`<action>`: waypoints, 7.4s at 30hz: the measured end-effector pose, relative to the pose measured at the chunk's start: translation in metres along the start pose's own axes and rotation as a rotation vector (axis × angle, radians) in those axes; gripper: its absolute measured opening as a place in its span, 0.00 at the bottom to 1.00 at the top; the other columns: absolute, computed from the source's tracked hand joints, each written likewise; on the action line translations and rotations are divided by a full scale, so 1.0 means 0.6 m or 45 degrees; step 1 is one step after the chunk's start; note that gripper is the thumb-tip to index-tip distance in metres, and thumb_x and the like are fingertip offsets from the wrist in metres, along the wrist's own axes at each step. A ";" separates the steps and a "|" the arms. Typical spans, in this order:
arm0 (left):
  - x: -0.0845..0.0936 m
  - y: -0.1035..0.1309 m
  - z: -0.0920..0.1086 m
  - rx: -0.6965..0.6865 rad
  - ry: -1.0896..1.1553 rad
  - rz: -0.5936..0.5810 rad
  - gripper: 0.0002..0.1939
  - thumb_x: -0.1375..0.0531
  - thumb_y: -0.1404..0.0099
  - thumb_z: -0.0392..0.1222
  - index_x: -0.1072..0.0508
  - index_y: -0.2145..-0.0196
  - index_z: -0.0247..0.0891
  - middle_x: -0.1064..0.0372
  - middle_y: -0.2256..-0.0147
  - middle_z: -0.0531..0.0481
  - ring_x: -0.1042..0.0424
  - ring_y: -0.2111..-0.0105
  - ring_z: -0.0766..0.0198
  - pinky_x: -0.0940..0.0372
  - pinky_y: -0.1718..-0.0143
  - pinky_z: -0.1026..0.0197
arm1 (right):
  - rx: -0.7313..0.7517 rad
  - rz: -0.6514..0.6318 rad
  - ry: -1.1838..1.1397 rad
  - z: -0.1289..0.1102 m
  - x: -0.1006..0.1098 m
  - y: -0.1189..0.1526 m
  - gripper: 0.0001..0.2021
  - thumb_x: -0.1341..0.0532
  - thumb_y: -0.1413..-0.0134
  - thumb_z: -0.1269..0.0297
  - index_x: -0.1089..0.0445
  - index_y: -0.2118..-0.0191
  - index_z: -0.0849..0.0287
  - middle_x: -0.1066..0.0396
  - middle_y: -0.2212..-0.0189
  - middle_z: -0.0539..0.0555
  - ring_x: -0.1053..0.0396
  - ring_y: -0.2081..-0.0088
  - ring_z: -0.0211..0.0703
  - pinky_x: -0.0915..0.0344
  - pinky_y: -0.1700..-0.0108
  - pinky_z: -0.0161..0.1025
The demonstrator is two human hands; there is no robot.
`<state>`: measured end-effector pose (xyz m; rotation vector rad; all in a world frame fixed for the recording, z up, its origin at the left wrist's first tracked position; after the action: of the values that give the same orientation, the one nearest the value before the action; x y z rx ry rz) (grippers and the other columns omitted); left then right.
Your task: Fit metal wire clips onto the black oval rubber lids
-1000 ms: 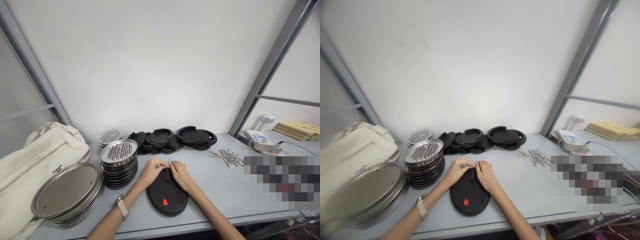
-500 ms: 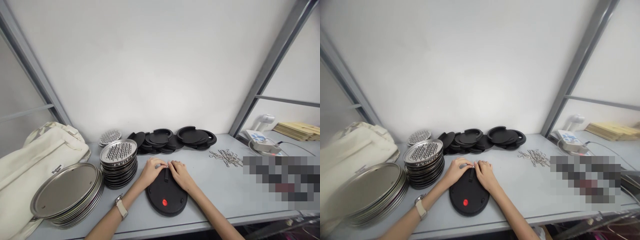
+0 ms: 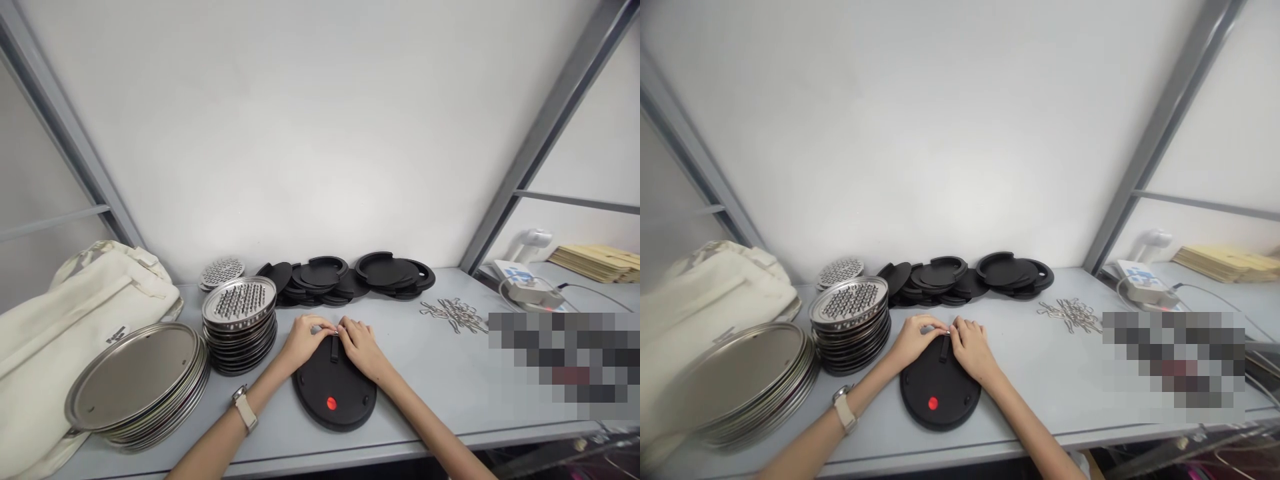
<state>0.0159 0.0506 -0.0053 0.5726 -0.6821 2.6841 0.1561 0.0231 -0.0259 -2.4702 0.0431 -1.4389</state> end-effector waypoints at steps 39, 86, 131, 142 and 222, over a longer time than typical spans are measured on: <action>0.010 0.010 0.018 -0.170 -0.165 -0.159 0.10 0.43 0.37 0.35 0.22 0.62 0.44 0.25 0.65 0.51 0.30 0.63 0.63 0.40 0.54 0.61 | 0.053 -0.062 -0.007 -0.007 0.007 0.011 0.15 0.62 0.35 0.62 0.40 0.62 0.55 0.35 0.64 0.54 0.39 0.60 0.46 0.45 0.54 0.46; 0.031 0.010 0.023 -0.135 -0.286 -0.165 0.02 0.39 0.41 0.38 0.25 0.70 0.40 0.26 0.67 0.57 0.29 0.64 0.66 0.46 0.53 0.63 | 0.038 -0.057 -0.036 -0.005 0.001 0.005 0.19 0.58 0.34 0.56 0.36 0.68 0.58 0.32 0.67 0.55 0.36 0.60 0.47 0.47 0.53 0.46; 0.022 0.008 0.013 -0.082 -0.042 -0.130 0.04 0.39 0.42 0.34 0.23 0.71 0.36 0.26 0.69 0.52 0.29 0.65 0.64 0.38 0.59 0.64 | 0.160 -0.155 -0.252 -0.023 0.014 0.011 0.15 0.59 0.40 0.71 0.39 0.56 0.52 0.33 0.63 0.51 0.38 0.59 0.43 0.44 0.51 0.45; 0.019 0.007 0.012 -0.057 -0.051 -0.129 0.05 0.40 0.41 0.35 0.23 0.71 0.36 0.25 0.68 0.50 0.28 0.65 0.62 0.37 0.59 0.63 | 0.181 -0.160 -0.215 -0.021 0.010 0.010 0.14 0.59 0.41 0.72 0.40 0.59 0.53 0.34 0.64 0.52 0.38 0.60 0.43 0.43 0.52 0.44; 0.007 0.016 0.026 -0.267 -0.316 -0.097 0.06 0.43 0.35 0.36 0.25 0.67 0.41 0.28 0.67 0.53 0.33 0.62 0.62 0.48 0.55 0.57 | 0.278 0.045 -0.326 -0.003 0.057 0.040 0.04 0.46 0.41 0.67 0.35 0.62 0.53 0.31 0.63 0.51 0.37 0.58 0.46 0.43 0.52 0.48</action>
<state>0.0130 0.0355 0.0054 0.8636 -0.9726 2.4547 0.1744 -0.0060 -0.0023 -2.4357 -0.1154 -1.0419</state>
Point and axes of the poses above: each hand's wrist, its own y-axis away from the middle knuckle, its own x-axis out of the back of the hand, z = x × y, the point moved 4 cm from there along -y, towards the middle knuckle
